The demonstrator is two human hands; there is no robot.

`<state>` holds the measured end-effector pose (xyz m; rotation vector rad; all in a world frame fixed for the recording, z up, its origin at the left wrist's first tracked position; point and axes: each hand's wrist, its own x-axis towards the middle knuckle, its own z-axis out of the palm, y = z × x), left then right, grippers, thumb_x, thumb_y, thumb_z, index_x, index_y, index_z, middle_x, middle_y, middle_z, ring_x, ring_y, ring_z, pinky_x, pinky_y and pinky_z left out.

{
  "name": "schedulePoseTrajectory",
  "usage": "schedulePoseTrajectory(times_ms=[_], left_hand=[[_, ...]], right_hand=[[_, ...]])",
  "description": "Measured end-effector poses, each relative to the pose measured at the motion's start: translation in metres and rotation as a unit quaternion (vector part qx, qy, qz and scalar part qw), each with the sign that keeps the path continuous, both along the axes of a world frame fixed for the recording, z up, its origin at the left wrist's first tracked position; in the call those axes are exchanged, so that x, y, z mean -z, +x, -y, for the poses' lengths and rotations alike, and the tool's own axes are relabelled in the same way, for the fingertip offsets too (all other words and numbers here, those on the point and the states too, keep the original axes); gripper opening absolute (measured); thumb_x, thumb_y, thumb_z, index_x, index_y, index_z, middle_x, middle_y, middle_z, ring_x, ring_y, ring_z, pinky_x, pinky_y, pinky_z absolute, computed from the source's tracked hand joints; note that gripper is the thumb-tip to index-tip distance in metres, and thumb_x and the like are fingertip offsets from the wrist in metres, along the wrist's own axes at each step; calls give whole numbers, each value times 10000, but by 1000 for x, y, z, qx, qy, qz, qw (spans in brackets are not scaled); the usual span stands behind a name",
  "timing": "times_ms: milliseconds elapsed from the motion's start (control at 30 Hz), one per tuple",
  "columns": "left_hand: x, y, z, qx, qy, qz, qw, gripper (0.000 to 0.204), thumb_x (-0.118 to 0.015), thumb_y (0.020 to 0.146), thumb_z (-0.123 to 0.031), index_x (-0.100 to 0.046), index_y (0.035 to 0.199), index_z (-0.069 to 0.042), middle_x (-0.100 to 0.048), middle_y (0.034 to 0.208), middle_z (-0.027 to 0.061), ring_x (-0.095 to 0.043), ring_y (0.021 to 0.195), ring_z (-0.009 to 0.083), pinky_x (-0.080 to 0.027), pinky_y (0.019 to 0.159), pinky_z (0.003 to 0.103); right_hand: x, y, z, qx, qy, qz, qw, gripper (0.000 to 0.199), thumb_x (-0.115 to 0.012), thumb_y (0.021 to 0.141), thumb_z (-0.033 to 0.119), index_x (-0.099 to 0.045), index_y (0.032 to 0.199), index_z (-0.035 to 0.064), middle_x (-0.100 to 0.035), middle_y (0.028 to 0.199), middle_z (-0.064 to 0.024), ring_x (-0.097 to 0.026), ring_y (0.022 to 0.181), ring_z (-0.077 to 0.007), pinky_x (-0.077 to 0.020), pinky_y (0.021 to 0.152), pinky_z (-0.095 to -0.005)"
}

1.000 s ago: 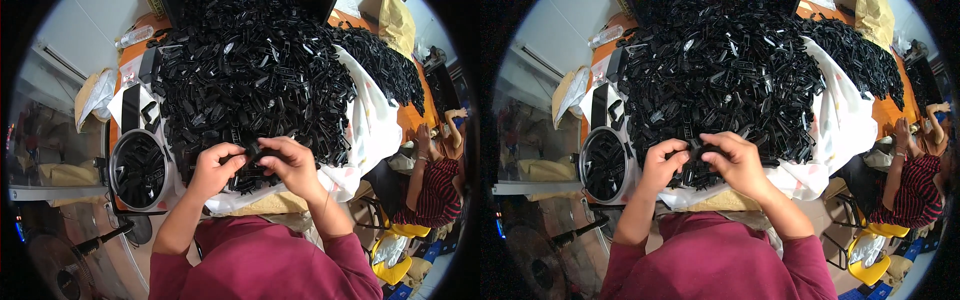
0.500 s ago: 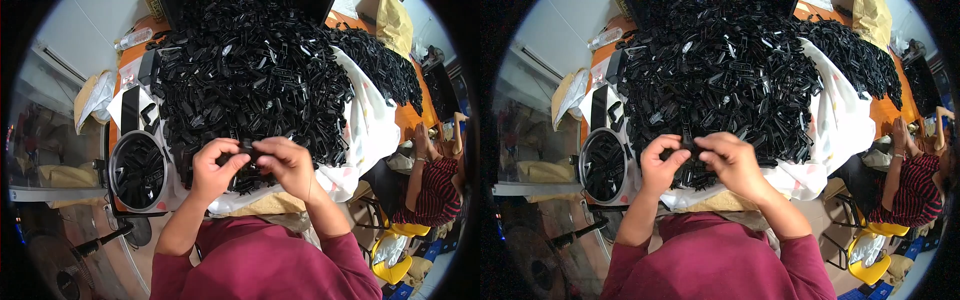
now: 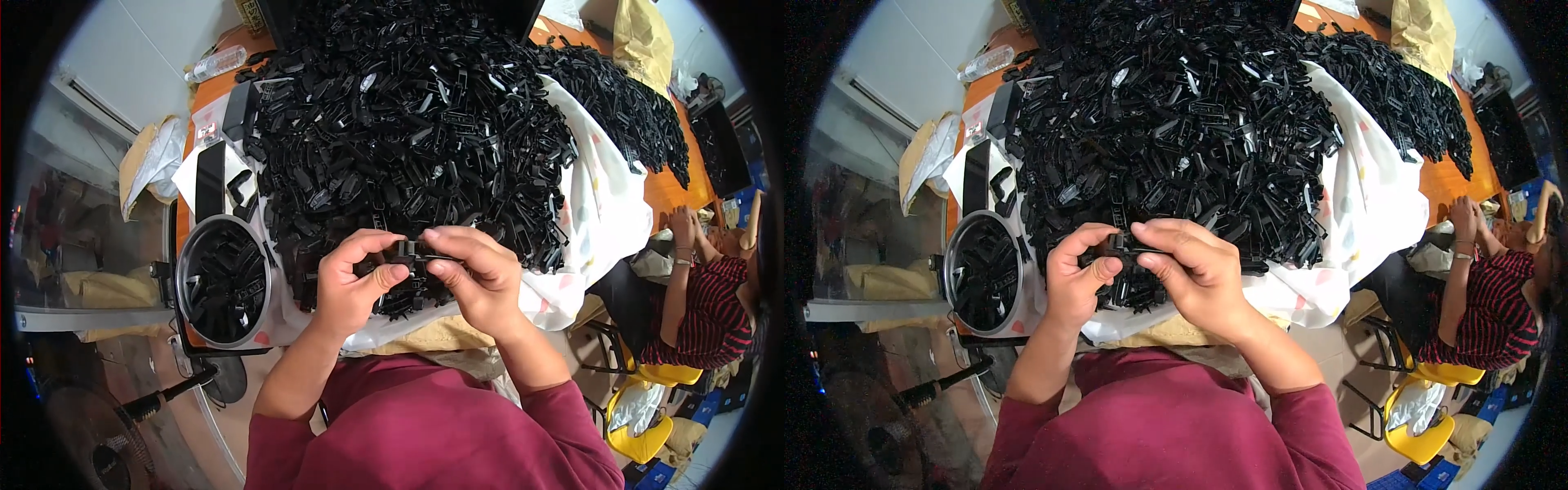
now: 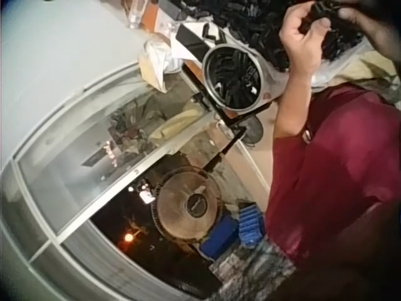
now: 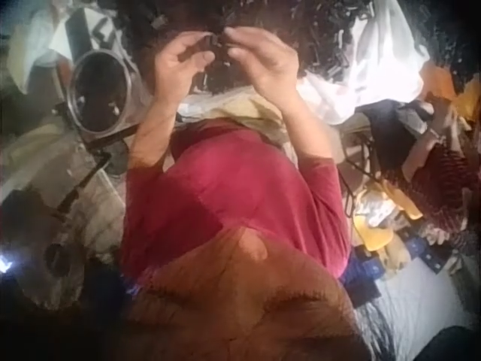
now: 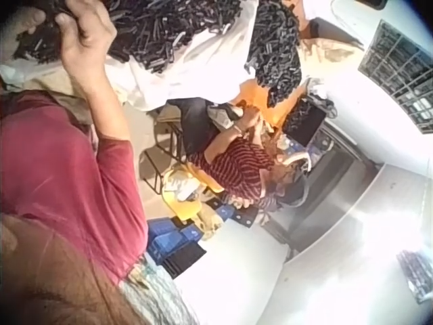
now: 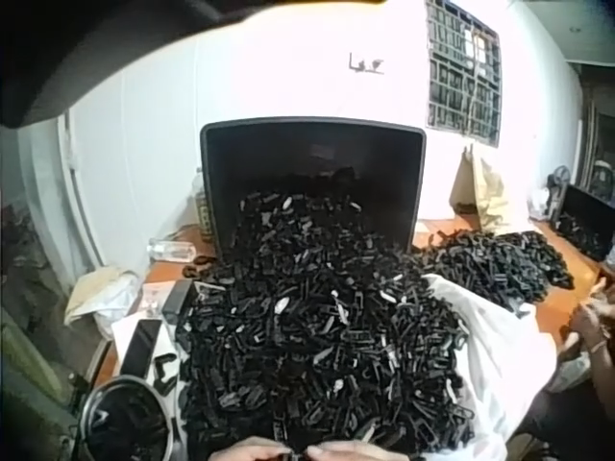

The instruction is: Sorting and inspecting small black plastic clips from a bulk pile into a metal bowl.

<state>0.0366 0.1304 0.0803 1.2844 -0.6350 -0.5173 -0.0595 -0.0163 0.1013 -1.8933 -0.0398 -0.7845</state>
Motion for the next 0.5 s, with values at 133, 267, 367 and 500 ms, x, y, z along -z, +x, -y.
schedulePoseTrajectory(times_ms=[133, 267, 367, 500], left_hand=[[0, 0, -1, -22, 30, 131, 991, 274, -720, 720, -77, -619, 964, -3, -610, 936, 83, -570, 822, 155, -452, 727, 259], [-8, 3, -2, -53, 51, 312, 947, 273, -707, 737, -83, -628, 988, -9, -620, 897, 72, -576, 730, 141, -459, 616, 234], [4, -9, -1, 2, -2, -111, 994, 275, -672, 785, -118, -617, 1031, -7, -616, 932, 52, -548, 702, 91, -435, 564, 200], [4, -21, 16, -41, 10, -85, 995, 331, -631, 824, -163, -574, 1096, 17, -610, 911, 56, -473, 560, 65, -386, 519, 183]], right_hand=[[-8, -8, 0, 28, -114, -57, 991, 285, -664, 710, -33, -632, 992, -6, -625, 904, -138, -606, 719, -212, -490, 624, -289], [0, -9, 0, 24, -176, -23, 984, 347, -657, 676, -67, -621, 1014, 4, -620, 872, -140, -603, 706, -246, -487, 602, -285], [4, -9, -9, 56, -196, -5, 979, 388, -660, 668, -72, -602, 1044, 3, -612, 894, -144, -601, 708, -251, -490, 607, -296], [18, -6, -14, 87, -211, 15, 973, 399, -670, 684, -46, -588, 1071, 4, -590, 979, -149, -595, 801, -252, -491, 651, -305]])
